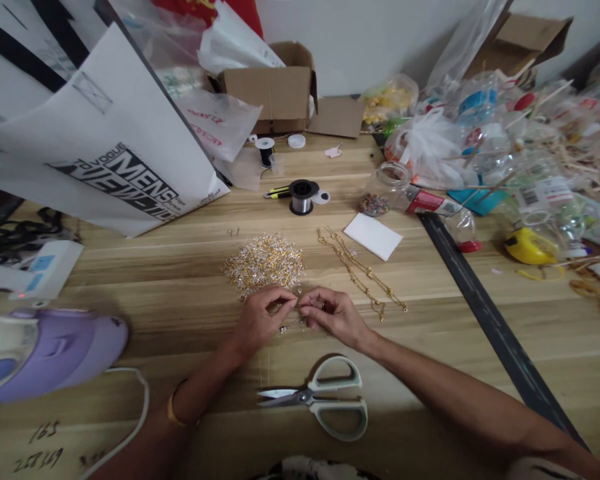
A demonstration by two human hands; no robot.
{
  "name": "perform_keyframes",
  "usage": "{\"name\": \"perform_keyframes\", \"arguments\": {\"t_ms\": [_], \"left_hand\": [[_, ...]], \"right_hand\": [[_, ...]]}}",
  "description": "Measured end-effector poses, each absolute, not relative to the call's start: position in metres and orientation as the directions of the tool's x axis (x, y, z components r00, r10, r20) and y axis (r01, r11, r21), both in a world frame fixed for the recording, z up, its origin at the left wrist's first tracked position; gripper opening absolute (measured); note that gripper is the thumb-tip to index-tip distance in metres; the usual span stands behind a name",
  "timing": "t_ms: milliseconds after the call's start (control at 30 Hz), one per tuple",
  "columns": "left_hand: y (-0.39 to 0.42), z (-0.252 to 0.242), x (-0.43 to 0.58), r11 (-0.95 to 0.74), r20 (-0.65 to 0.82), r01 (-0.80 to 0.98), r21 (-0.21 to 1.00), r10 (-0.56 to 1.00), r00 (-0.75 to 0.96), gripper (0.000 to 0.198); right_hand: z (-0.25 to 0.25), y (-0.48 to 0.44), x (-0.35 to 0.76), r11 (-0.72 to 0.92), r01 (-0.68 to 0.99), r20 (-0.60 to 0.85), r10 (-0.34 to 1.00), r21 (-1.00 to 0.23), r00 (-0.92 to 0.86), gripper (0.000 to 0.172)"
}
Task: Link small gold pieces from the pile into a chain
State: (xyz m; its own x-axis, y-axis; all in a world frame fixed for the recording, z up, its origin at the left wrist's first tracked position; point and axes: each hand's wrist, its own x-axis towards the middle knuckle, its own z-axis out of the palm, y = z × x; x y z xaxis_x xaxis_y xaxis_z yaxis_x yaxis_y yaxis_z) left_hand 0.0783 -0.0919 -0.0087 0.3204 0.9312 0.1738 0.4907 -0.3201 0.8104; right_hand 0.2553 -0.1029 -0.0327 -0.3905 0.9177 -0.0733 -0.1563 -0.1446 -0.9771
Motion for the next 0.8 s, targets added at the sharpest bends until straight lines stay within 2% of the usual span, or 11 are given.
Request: {"name": "perform_keyframes", "arguments": {"t_ms": [800], "left_hand": [[-0.0919, -0.0125, 0.0788, -0.369, 0.210, 0.497, 0.785, 0.914, 0.348, 0.011]], "right_hand": [[-0.0253, -0.1023, 0.2574, -0.080, -0.123, -0.022, 0.910, -0.989, -0.415, 0.025]]}}
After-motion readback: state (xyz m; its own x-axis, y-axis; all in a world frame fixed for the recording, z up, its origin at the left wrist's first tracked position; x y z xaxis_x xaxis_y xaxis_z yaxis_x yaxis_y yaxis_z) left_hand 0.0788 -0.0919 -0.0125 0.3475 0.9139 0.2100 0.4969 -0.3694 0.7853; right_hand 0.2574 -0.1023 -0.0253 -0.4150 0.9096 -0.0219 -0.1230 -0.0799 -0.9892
